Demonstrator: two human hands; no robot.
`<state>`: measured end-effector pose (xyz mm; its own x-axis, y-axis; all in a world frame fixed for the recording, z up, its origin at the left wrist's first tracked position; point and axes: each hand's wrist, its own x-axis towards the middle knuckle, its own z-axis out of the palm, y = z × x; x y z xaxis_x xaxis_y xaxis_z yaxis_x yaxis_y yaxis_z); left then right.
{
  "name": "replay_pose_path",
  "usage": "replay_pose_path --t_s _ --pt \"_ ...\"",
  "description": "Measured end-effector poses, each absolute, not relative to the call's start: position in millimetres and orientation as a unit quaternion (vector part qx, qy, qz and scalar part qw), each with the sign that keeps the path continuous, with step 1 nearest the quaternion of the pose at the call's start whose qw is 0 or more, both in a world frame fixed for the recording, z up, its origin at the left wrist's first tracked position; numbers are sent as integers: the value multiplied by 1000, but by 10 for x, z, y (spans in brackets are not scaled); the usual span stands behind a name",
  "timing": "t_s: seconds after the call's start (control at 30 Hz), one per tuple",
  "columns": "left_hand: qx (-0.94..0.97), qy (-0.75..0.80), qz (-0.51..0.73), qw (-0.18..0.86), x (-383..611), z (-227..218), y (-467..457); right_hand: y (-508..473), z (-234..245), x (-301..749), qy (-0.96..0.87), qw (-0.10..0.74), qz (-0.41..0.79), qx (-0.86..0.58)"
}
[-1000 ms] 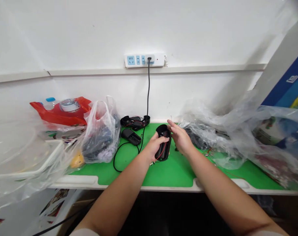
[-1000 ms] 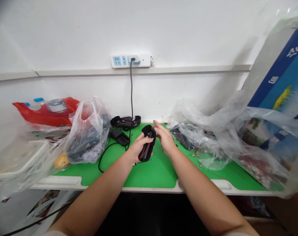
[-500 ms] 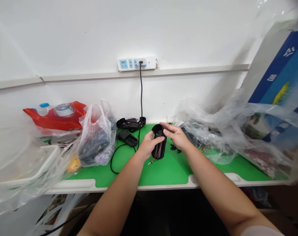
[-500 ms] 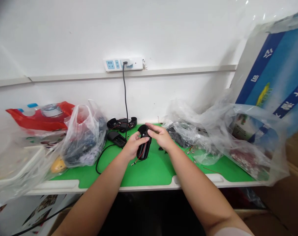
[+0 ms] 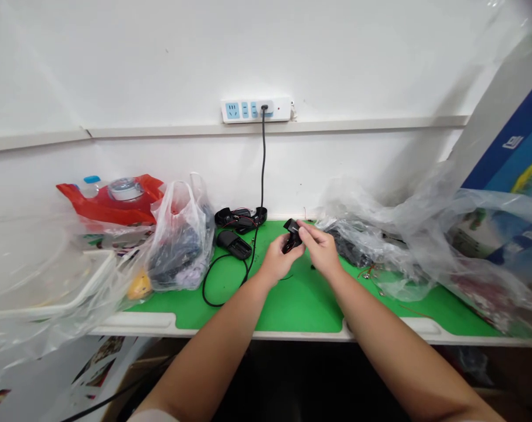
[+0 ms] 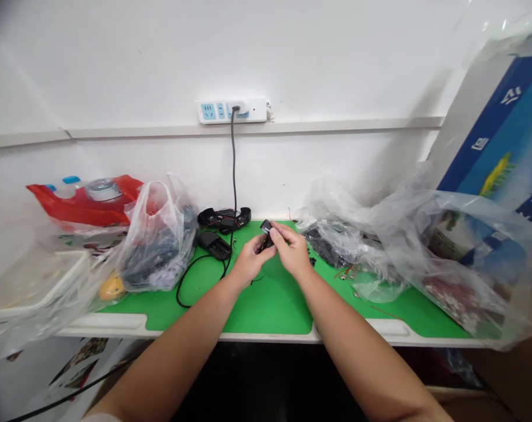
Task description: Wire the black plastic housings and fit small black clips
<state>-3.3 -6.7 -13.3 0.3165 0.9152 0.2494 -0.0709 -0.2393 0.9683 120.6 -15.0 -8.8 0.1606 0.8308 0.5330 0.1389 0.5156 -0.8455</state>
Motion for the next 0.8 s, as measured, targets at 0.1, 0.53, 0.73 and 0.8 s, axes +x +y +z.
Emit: replay_pose_path --t_s 0.1,0.53,0.73,0.8 --pt "627 335 495 500 -44 -102 -87 -136 -78 1224 -571 655 320 -378" --pt "917 173 329 147 -346 6 -1568 19 -355 1210 -629 547 300 -463" --pt "840 424 294 168 -2001 -1033 -2424 221 -302 908 -802 384 146 -434" --pt "684 631 324 170 -2661 -1360 -2602 363 -235 744 -838 343 134 -404"
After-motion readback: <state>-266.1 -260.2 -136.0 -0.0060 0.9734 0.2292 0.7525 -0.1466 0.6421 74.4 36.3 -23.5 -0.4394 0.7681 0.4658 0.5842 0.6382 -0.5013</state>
